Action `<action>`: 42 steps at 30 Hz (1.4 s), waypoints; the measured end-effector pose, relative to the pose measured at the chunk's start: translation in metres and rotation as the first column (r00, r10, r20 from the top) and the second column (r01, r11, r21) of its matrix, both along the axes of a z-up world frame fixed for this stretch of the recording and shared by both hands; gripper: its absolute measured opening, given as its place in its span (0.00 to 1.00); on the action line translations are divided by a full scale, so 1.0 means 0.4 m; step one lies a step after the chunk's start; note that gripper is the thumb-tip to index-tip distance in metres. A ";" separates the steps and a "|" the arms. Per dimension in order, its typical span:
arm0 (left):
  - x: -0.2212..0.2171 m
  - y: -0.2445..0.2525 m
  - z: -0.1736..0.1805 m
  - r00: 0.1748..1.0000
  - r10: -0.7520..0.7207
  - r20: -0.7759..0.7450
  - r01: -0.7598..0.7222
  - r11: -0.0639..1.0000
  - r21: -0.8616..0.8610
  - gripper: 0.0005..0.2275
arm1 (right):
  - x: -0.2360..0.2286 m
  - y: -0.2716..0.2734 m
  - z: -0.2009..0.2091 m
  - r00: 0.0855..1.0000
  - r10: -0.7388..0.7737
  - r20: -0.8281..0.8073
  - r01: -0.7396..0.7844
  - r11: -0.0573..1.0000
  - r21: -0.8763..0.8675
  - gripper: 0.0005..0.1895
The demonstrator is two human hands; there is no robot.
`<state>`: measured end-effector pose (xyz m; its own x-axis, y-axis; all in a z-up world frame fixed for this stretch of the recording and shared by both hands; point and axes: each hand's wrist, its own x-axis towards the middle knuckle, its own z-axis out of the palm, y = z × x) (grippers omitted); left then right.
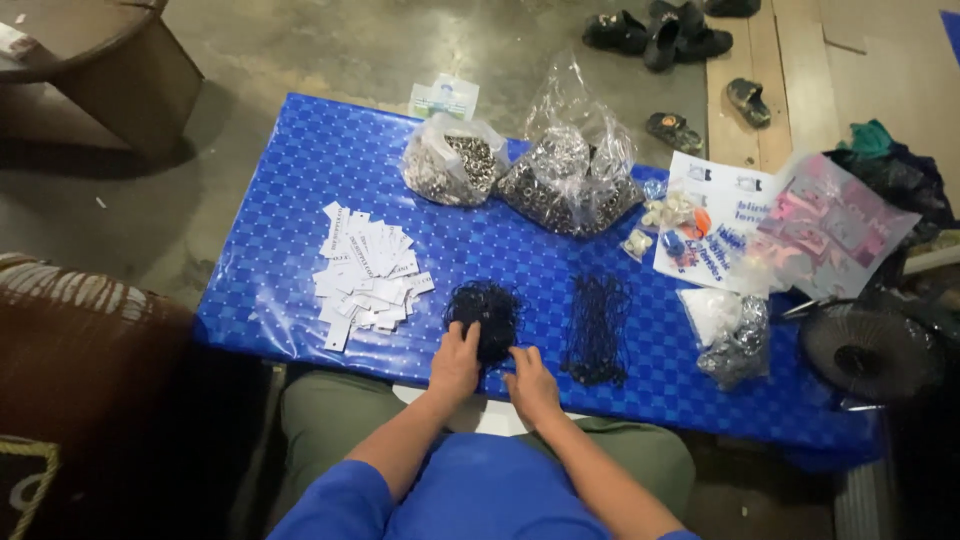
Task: The person repeatedly picks up individual black cords from a pile on a blue table, separates them, and places them into a second pile. The task is performed by hand without tools, and the cords remain on the table throughout the clip.
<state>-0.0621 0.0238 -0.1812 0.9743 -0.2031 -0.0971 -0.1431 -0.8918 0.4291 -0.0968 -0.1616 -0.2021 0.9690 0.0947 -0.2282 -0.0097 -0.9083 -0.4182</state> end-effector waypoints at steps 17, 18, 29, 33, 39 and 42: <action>0.134 -0.035 -0.015 0.965 0.080 -0.251 -0.142 0.960 -0.242 0.12 | 0.012 -0.021 -0.005 0.987 -0.043 -0.156 0.060 0.993 0.105 0.36; 0.143 -0.038 -0.016 0.943 0.104 -0.318 -0.197 0.940 -0.278 0.14 | 0.021 -0.029 -0.034 0.985 -0.074 -0.158 0.094 0.988 0.120 0.35; 0.110 -0.105 0.043 0.801 0.082 -0.593 -0.550 0.494 -0.673 0.13 | 0.033 0.024 -0.036 0.953 -0.222 0.207 0.190 0.968 0.163 0.12; 0.102 -0.091 0.076 0.780 0.082 -0.620 -0.601 0.374 -0.706 0.14 | 0.028 0.009 0.050 0.975 -0.214 0.068 0.197 0.960 0.200 0.15; 0.093 -0.076 0.046 0.770 0.240 -0.591 -0.636 0.354 -0.685 0.11 | 0.006 -0.028 -0.069 0.873 -0.464 -0.152 0.483 0.778 0.401 0.06; 0.116 -0.057 0.064 0.778 0.294 -0.556 -0.625 0.270 -0.732 0.11 | 0.030 -0.048 -0.078 0.845 -0.496 -0.202 0.534 0.753 0.385 0.12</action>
<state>-0.0158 0.0011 -0.1555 0.8911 0.1425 -0.4308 0.4182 0.1105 0.9016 -0.0850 -0.1810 -0.2331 0.8779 -0.3105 -0.3645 -0.4769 -0.4984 -0.7240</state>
